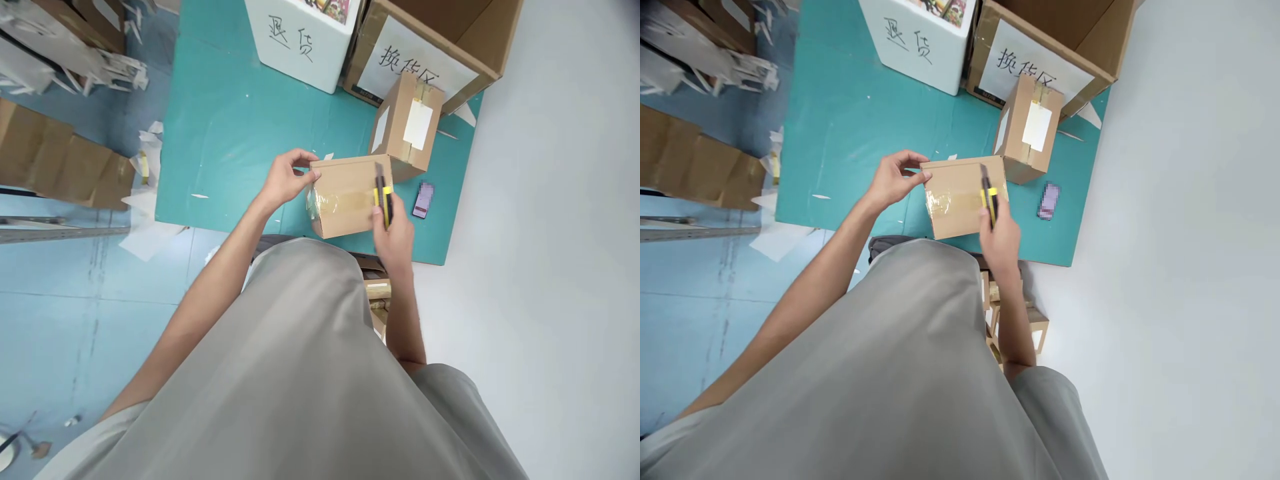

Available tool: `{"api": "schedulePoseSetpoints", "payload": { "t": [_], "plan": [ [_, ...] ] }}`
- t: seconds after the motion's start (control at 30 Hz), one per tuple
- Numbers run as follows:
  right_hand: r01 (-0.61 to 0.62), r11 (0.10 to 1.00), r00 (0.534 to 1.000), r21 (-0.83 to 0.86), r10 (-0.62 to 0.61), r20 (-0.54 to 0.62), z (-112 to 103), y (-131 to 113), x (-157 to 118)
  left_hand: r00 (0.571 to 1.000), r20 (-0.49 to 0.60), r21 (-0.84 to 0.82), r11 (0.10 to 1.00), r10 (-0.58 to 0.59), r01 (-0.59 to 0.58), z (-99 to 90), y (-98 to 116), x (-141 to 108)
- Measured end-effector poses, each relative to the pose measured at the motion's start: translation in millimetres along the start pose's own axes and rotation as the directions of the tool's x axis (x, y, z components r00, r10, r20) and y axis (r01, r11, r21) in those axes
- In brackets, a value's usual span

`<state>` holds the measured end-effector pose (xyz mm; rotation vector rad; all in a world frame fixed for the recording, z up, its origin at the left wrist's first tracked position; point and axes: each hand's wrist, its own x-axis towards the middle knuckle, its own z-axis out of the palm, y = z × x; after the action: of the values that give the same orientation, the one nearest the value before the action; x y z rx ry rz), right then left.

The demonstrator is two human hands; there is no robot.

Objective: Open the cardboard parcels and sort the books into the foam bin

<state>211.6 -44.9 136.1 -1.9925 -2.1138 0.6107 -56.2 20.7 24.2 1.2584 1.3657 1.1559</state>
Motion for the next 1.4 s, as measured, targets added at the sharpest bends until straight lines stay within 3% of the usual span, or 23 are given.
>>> {"api": "schedulePoseSetpoints", "payload": {
  "t": [0.1, 0.2, 0.7, 0.87, 1.07, 1.23, 1.33, 1.4],
  "plan": [
    [0.086, 0.995, 0.973, 0.052, -0.095, 0.211, 12.8, -34.0, -12.8, 1.000, -0.018, -0.003, 1.000, -0.003, 0.003, 2.5, -1.0, -3.5],
    [0.115, 0.992, 0.947, 0.050, -0.124, 0.295, 25.0, -55.6, -14.8, 1.000, -0.015, -0.014, 1.000, -0.004, 0.004, 2.8, -1.1, -5.8],
    [0.069, 0.996, 0.950, -0.049, -0.050, 0.309, 29.8, -90.7, -16.2, 1.000, -0.027, -0.081, 0.997, 0.011, -0.013, 1.9, -10.4, -10.7],
    [0.044, 0.990, 0.929, -0.133, 0.008, 0.369, 26.4, -105.4, -16.0, 0.998, -0.048, -0.104, 0.994, 0.027, -0.032, 1.7, -9.6, -12.2],
    [0.038, 0.963, 0.889, -0.267, 0.089, 0.449, 28.0, -100.2, -42.4, 0.997, -0.080, -0.075, 0.997, 0.006, -0.012, 6.8, -11.2, -15.8],
    [0.127, 0.948, 0.859, -0.293, 0.043, 0.511, 18.3, -90.0, -75.6, 0.998, -0.059, -0.068, 0.997, 0.020, -0.024, 6.8, -8.8, -21.1],
    [0.101, 0.967, 0.915, -0.235, 0.002, 0.403, -0.3, -70.2, -77.7, 0.999, -0.050, -0.058, 0.998, 0.017, -0.020, 5.4, -8.1, -23.1],
    [-0.022, 0.978, 0.981, -0.209, 0.061, 0.184, -10.1, -44.4, -64.1, 0.999, -0.048, -0.048, 0.999, 0.022, -0.025, 5.9, -8.1, -23.5]
  ]
}}
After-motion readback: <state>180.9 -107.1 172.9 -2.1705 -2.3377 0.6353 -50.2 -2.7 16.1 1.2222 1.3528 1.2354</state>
